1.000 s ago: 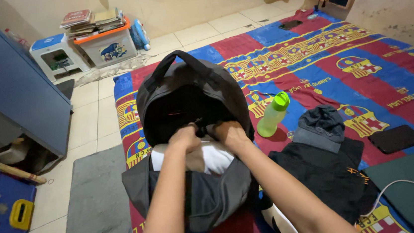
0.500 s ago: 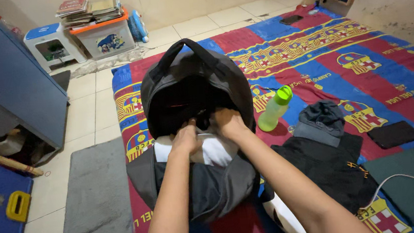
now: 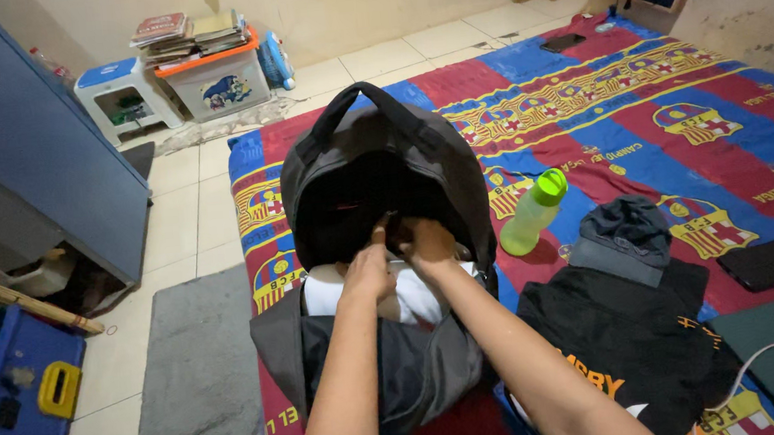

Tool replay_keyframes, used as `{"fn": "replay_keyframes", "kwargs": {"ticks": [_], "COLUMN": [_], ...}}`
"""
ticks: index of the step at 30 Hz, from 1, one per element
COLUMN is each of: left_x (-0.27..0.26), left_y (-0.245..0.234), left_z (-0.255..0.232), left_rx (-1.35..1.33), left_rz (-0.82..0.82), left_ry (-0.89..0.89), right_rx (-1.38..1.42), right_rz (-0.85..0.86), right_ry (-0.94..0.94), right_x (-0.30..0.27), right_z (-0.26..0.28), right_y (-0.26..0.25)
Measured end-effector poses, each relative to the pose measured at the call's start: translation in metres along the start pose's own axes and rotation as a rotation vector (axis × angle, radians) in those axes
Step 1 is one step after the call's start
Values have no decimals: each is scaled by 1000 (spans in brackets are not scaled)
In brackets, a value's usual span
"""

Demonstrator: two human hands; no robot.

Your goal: The person folds a white towel on a bed and places it into an open backpack, then packs a red first-aid pouch, a yellow box, a toothpaste tube, and a face mask into the bag. They zip the compartments, place a laptop in a green sleeve inside, and handle a charger cable and wallet on the bed.

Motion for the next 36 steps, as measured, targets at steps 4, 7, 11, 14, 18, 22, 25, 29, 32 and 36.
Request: {"fn": "replay_keyframes", "kwargs": {"ticks": [4, 7, 11, 14, 18, 22, 25, 29, 32, 36], "left_x": [-1, -3, -4, -7, -10, -7, -5, -11, -23, -43], "left_y": [2, 3, 7, 10, 11, 9, 5, 7, 20, 23], "left_z": [0, -1, -2, -2, -3, -1, -2, -17, -41, -64], "left_rx": [-9, -2, 26, 40, 38, 32, -85, -338, -847, -1114], "left_rz": [-2, -9, -37, -38, -45, -22, -90, -163, 209, 355], "left_ry": [-10, -2, -6, -1, -13, -49, 33, 470, 666, 470], "right_rx": [94, 217, 305, 319, 329, 457, 596, 826, 1060, 1181], "right_rz": [-51, -114, -237, -199, -236, -223, -186, -133, -119, -110], "right_ry": [-42, -82, -252, -150, -195, -220, -210, -93, -100, -81], "right_x": [0, -4, -24, -33, -23, -19, -34, -53, -64, -79], "right_z": [-7, -14, -18, -15, 7, 33, 42, 37, 22, 2], "right_y": [0, -2, -11, -21, -46, -79, -104, -129, -150, -172]}}
Point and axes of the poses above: each hand's wrist, its own x-axis towards the middle knuckle, its own y-axis out of the palm, z = x × y, the point moved 2 cm from there along x, towards the middle knuckle, and after that the axes turned 5 degrees about z, right-handed, at the moved point
